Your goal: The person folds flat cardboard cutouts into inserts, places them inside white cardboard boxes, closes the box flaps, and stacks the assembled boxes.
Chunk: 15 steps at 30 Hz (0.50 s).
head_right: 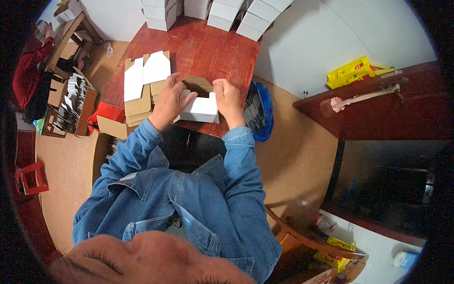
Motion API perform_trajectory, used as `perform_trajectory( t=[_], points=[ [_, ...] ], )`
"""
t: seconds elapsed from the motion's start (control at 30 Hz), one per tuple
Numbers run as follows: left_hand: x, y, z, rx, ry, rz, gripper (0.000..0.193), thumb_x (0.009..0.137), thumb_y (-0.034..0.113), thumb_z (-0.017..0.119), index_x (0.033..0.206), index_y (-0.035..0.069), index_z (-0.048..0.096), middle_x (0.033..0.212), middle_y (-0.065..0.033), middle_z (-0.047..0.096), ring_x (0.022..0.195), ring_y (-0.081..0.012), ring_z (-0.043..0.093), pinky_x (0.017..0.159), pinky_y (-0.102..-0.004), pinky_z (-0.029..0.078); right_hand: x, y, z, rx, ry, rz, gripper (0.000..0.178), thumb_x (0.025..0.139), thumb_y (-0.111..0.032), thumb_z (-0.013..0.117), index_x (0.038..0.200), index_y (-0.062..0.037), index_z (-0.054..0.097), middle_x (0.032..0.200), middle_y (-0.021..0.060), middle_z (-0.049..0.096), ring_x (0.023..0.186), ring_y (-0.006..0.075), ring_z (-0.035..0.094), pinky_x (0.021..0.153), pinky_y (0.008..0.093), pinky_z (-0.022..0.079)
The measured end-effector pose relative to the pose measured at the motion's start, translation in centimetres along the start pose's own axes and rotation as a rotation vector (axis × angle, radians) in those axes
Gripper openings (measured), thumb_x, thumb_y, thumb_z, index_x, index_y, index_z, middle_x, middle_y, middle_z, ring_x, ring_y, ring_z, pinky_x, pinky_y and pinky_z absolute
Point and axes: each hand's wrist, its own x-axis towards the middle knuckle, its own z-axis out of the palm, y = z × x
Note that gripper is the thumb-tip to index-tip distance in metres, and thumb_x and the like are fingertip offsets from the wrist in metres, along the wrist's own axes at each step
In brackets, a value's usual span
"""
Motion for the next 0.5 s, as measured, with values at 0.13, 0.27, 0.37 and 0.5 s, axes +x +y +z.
perform_trajectory(
  t=[0.13, 0.27, 0.37, 0.5],
  points=[
    [-0.1, 0.9, 0.4, -0.076, -0.143, -0.268, 0.043, 0.086, 0.021, 0.074, 0.113, -0.007, 0.056, 0.114, -0.0233, 0.052, 0.103, -0.0396, 0.057, 0.089, -0.0418, 0.051, -0.6, 0.8, 0.8, -0.035, -0.036, -0.003, 0.035, 0.1, -0.023, 0.052, 0.124, -0.0013, 0.065, 0.118, 0.0176, 0.071, 0.102, 0.0286, 0.069, 0.088, 0.0353, 0.053],
    [-1.9, 0.1, 1.8, -0.002, -0.079, -0.245, 0.045, 0.086, 0.021, 0.074, 0.113, -0.009, 0.055, 0.111, -0.0224, 0.052, 0.097, -0.0382, 0.057, 0.086, -0.0417, 0.052, -3.0, 0.5, 3.0, 0.55, 0.028, 0.162, 0.04, 0.101, -0.024, 0.051, 0.132, -0.0012, 0.061, 0.13, 0.0171, 0.065, 0.113, 0.028, 0.064, 0.096, 0.0334, 0.049],
    [-2.7, 0.2, 1.9, 0.015, -0.06, -0.23, 0.046, 0.085, 0.021, 0.074, 0.114, -0.009, 0.055, 0.11, -0.0218, 0.052, 0.094, -0.0375, 0.058, 0.084, -0.0414, 0.052, -4.0, 1.9, 3.6, 0.838, 0.028, 0.227, 0.043, 0.101, -0.024, 0.052, 0.137, -0.0008, 0.058, 0.137, 0.0166, 0.061, 0.12, 0.0271, 0.06, 0.101, 0.032, 0.046],
    [-2.4, 1.1, 1.3, 0.001, -0.038, -0.213, 0.046, 0.085, 0.02, 0.074, 0.117, -0.007, 0.055, 0.111, -0.0211, 0.052, 0.091, -0.0366, 0.058, 0.083, -0.0407, 0.053, -4.0, 4.2, 3.7, 1.117, -0.055, 0.216, 0.048, 0.1, -0.021, 0.055, 0.143, 0.0001, 0.053, 0.145, 0.0157, 0.054, 0.127, 0.0249, 0.055, 0.106, 0.0297, 0.042]
  ],
)
